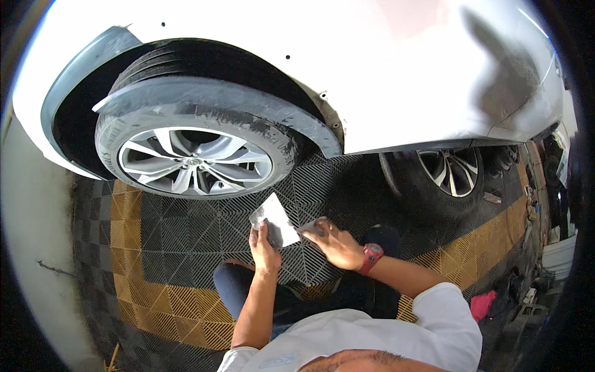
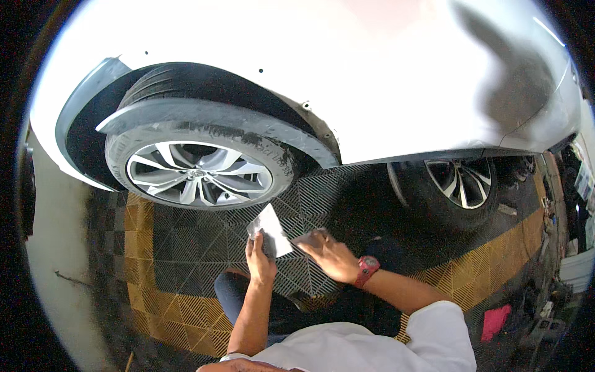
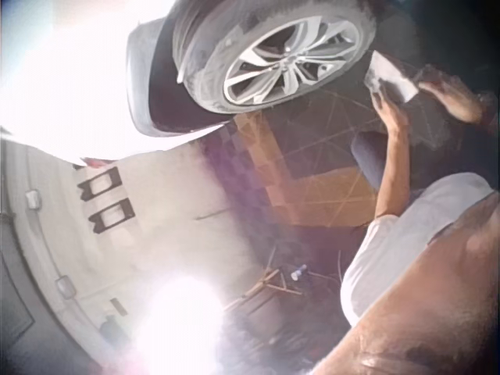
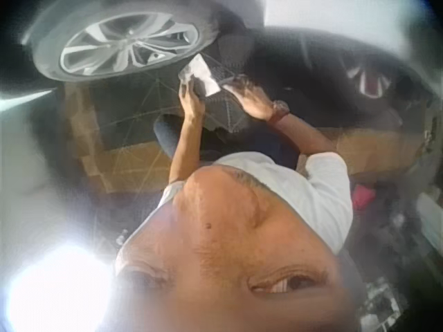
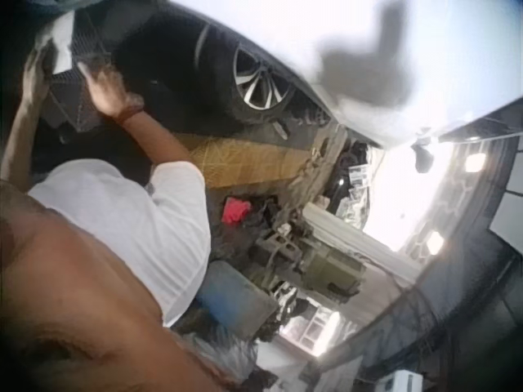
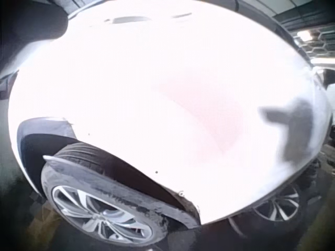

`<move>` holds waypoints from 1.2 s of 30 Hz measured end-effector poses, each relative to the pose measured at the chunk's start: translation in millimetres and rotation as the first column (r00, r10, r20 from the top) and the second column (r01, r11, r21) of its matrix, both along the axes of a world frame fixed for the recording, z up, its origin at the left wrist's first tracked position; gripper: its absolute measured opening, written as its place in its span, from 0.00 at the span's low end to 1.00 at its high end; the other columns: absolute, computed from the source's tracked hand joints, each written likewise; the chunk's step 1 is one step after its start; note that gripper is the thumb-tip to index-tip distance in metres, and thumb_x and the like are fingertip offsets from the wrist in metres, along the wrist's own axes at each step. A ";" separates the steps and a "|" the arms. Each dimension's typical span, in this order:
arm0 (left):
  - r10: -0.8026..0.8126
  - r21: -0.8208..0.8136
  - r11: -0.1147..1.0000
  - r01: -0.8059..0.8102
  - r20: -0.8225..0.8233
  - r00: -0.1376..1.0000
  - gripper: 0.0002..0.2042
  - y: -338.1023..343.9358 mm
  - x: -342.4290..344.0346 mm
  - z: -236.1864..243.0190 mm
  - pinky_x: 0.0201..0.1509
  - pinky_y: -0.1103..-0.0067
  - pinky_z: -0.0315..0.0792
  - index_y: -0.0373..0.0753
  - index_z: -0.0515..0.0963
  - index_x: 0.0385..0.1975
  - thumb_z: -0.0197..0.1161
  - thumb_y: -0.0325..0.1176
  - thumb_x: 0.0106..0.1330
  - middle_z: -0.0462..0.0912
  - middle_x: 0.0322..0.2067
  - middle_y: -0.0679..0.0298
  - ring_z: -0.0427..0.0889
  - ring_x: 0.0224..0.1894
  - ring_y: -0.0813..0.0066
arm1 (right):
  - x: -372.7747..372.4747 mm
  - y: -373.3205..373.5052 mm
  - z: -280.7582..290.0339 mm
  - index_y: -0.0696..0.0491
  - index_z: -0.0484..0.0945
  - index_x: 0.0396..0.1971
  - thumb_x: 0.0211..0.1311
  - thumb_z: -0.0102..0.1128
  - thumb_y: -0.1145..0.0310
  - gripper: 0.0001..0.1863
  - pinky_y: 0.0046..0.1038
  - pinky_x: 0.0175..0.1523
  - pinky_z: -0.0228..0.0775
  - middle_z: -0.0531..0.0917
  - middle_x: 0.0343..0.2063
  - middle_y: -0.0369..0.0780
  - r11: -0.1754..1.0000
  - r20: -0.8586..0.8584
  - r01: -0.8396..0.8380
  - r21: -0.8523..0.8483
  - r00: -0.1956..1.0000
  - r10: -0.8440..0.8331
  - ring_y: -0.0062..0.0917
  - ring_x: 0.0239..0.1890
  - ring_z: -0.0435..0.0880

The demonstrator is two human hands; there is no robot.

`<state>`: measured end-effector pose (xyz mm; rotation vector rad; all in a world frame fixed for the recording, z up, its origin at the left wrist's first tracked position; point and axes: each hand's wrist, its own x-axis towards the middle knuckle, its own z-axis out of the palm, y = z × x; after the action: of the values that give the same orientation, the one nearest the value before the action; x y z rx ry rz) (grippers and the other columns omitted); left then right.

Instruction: The person sits on the floor and sands the wheel arch area of a white car using a sanding block. They then stand up and move to the rear of the vehicle to sand the trunk lid and bumper area.

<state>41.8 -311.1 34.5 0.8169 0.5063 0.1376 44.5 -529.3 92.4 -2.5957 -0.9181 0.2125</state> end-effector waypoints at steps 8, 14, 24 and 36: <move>-0.025 0.086 0.995 0.050 -0.272 0.962 0.20 -22.7 -22.7 114.4 0.59 0.71 0.76 0.31 0.73 0.61 0.58 0.36 0.75 0.80 0.54 0.57 0.81 0.54 0.67 | 15.4 -8.1 109.2 0.49 0.58 0.71 0.68 0.54 0.80 0.33 0.36 0.66 0.71 0.74 0.60 0.47 0.791 -0.581 0.287 0.540 0.807 0.105 0.36 0.62 0.77; 0.092 0.685 0.711 0.158 -0.314 0.945 0.29 5.6 -52.9 246.8 0.73 0.67 0.61 0.30 0.66 0.68 0.62 0.43 0.75 0.74 0.63 0.51 0.72 0.65 0.60 | -21.9 -9.8 278.8 0.55 0.66 0.70 0.65 0.60 0.73 0.32 0.27 0.61 0.72 0.79 0.58 0.44 0.618 -0.925 0.691 0.375 0.321 0.203 0.26 0.56 0.79; -0.626 -0.073 0.776 0.627 -0.216 0.749 0.22 5.0 -124.3 552.1 0.54 0.75 0.78 0.33 0.73 0.62 0.63 0.37 0.73 0.83 0.49 0.61 0.82 0.50 0.72 | -48.8 -67.0 495.7 0.65 0.68 0.60 0.63 0.71 0.70 0.30 0.26 0.56 0.76 0.84 0.47 0.43 0.356 -0.921 0.859 0.369 0.286 0.263 0.24 0.49 0.83; -0.435 0.487 0.779 0.396 -0.037 0.900 0.21 40.8 -261.6 635.4 0.60 0.77 0.72 0.34 0.72 0.62 0.55 0.44 0.80 0.80 0.51 0.62 0.77 0.52 0.76 | -214.7 26.9 610.3 0.43 0.73 0.65 0.62 0.58 0.81 0.30 0.44 0.64 0.69 0.78 0.55 0.43 0.950 0.268 0.136 0.282 0.939 -0.214 0.41 0.62 0.77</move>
<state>-219.8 -270.3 669.9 1.3969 0.2004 -0.1238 -170.2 -502.4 702.7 -2.4790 -0.7412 -0.3349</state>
